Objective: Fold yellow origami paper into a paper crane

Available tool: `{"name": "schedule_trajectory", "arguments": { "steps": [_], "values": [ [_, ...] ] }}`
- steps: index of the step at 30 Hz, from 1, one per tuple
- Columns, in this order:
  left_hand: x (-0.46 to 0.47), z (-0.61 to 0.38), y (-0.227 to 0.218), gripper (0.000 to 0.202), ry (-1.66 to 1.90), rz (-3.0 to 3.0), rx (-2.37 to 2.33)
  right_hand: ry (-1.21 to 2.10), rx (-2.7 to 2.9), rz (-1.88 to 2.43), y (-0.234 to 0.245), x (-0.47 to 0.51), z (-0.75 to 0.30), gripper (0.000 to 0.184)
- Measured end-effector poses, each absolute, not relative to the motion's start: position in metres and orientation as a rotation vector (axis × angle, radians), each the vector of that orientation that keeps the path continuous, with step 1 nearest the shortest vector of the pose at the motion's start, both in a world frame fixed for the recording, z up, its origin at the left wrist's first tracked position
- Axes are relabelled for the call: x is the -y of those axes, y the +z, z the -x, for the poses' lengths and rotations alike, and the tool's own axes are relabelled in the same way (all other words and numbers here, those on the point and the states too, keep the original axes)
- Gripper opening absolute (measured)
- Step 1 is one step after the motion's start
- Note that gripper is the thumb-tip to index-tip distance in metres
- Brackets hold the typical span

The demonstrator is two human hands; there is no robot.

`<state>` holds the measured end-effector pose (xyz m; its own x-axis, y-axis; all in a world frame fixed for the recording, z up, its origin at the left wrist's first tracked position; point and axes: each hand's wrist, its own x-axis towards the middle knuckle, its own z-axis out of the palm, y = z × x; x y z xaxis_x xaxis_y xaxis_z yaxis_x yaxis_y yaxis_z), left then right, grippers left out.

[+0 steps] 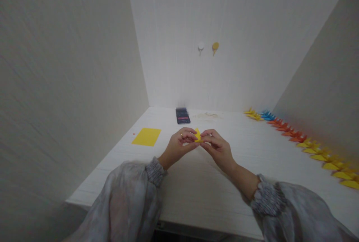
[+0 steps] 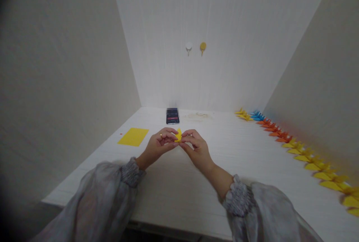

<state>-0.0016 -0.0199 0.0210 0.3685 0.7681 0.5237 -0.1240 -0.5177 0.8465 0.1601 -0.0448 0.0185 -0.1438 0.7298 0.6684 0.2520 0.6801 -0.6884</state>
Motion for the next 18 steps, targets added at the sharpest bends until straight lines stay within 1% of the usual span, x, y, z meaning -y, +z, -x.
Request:
{"name": "schedule_trajectory", "arguments": {
  "steps": [7,11,16,18],
  "values": [
    [0.0202,0.0016,0.0243,0.01,1.333,-1.857,-0.674,0.712,1.538,0.798,0.0162,0.0444,-0.154,0.005],
    [0.022,0.0023,0.0262,0.01,1.374,-1.891,-0.681,0.836,1.438,0.815,0.0145,0.0438,-0.1517,0.01],
    [0.0204,0.0004,0.0224,0.013,1.347,-1.824,-0.624,0.845,1.392,0.84,0.0146,0.0439,-0.1509,0.009],
    [0.0191,-0.0014,0.0202,0.018,1.349,-1.749,-0.606,0.841,1.368,0.832,0.0147,0.0434,-0.1501,0.008]
  ]
}}
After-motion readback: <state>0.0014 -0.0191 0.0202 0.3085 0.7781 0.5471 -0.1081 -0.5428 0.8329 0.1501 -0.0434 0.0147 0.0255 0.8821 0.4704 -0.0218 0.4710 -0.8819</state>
